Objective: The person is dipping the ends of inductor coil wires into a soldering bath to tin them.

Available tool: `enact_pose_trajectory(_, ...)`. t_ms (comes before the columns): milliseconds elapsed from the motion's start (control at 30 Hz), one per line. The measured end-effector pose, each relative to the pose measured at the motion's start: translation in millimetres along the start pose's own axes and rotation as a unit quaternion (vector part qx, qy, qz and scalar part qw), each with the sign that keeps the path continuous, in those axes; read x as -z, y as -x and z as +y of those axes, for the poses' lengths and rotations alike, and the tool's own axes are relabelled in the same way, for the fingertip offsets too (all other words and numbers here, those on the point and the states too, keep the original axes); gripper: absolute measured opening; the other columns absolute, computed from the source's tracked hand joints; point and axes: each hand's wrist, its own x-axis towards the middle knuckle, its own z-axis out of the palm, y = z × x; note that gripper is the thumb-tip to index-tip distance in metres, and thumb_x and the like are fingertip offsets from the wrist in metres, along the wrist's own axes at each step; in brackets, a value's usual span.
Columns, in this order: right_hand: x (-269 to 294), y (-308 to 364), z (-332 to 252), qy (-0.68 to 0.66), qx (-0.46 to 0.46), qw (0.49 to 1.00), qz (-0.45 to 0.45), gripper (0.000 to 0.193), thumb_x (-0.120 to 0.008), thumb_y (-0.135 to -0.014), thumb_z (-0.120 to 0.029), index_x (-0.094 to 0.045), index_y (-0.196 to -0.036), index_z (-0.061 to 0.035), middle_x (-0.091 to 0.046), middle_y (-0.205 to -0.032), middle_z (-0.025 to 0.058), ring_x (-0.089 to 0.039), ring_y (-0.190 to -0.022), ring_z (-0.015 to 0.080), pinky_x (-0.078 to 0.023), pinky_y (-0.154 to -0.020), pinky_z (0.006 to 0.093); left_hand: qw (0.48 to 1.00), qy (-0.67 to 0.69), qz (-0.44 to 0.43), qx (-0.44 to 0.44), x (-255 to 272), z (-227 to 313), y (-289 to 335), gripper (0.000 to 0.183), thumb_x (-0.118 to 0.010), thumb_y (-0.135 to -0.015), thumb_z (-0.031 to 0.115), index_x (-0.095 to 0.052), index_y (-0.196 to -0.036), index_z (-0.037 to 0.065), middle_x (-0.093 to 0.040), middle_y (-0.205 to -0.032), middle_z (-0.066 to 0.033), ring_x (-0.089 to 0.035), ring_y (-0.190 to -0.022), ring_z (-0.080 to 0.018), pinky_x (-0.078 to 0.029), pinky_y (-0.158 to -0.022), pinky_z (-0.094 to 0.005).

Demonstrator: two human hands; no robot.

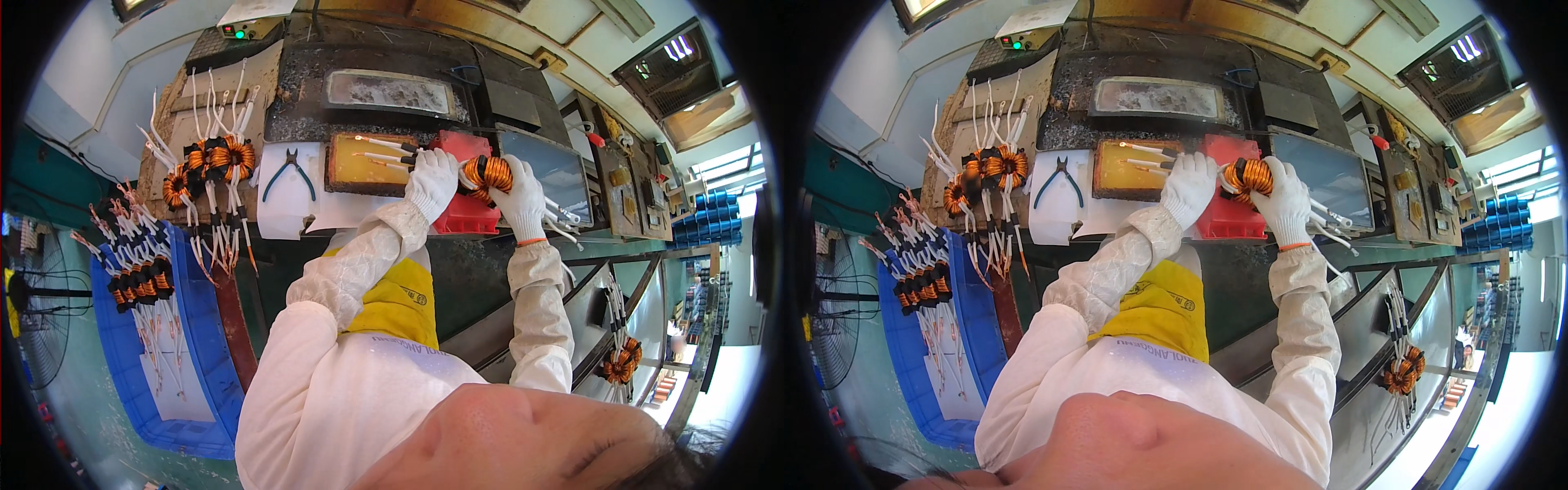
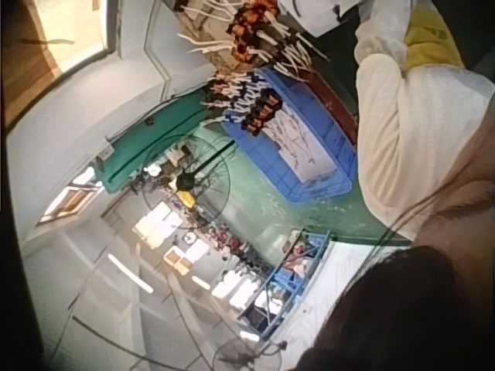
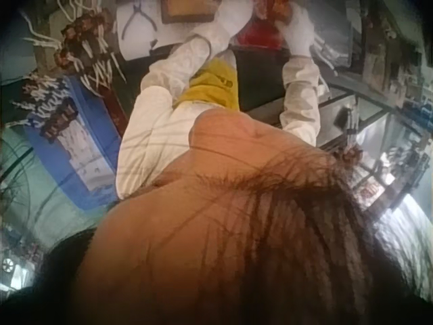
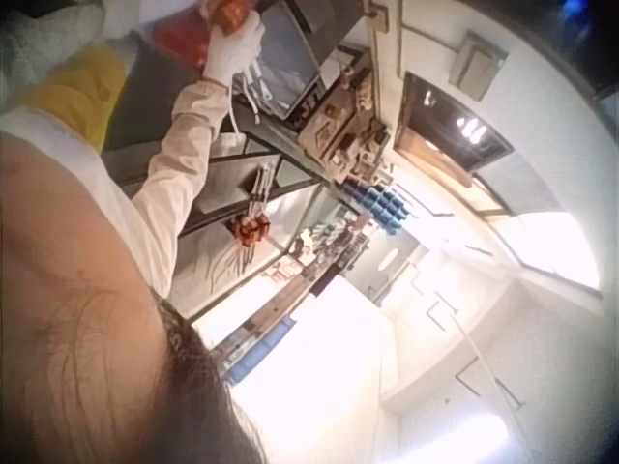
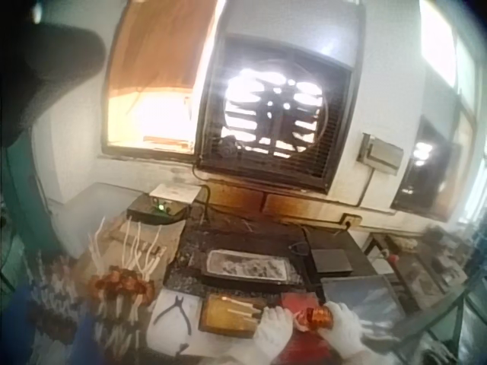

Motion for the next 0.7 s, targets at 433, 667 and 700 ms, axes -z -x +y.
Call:
enact_pose_trajectory(433,8,-3,10,-0.047,-0.033,0.996,-0.062,0.057,-0.078,-0.074,-0.025,-0.053,-0.122,-0.0098,-0.059,-0.113,0.0162,-0.061,-0.101,0.0388,-0.051,-0.085,0.0439,0.998,0.008,0.036,-0.045,-13,-4,-17,0.012,-0.055,-0.079,0.012,-0.057,-0.089,0.007,-0.056,-0.082,-0.009,-0.057,-0.081,-0.0244,-0.047,-0.079,-0.0383)
enact_pose_trajectory(667,3,3,3,-0.077,-0.053,0.995,-0.034,0.06,-0.076,-0.076,-0.028,-0.05,-0.127,-0.014,-0.059,-0.116,0.0163,-0.063,-0.101,0.0383,-0.053,-0.086,0.0436,0.997,0.002,0.057,-0.059,-21,-3,-26,0.012,-0.055,-0.078,0.012,-0.057,-0.088,0.007,-0.055,-0.081,-0.0091,-0.058,-0.082,-0.0249,-0.048,-0.079,-0.0394)
enact_pose_trajectory(700,3,2,1,-0.066,-0.062,0.995,-0.032,0.061,-0.076,-0.076,-0.029,-0.049,-0.129,-0.0152,-0.059,-0.115,0.0159,-0.064,-0.099,0.0386,-0.053,-0.085,0.0443,0.996,0.005,0.068,-0.061,-25,-3,-30,0.012,-0.055,-0.078,0.012,-0.057,-0.089,0.007,-0.054,-0.081,-0.0089,-0.058,-0.082,-0.025,-0.048,-0.08,-0.0394)
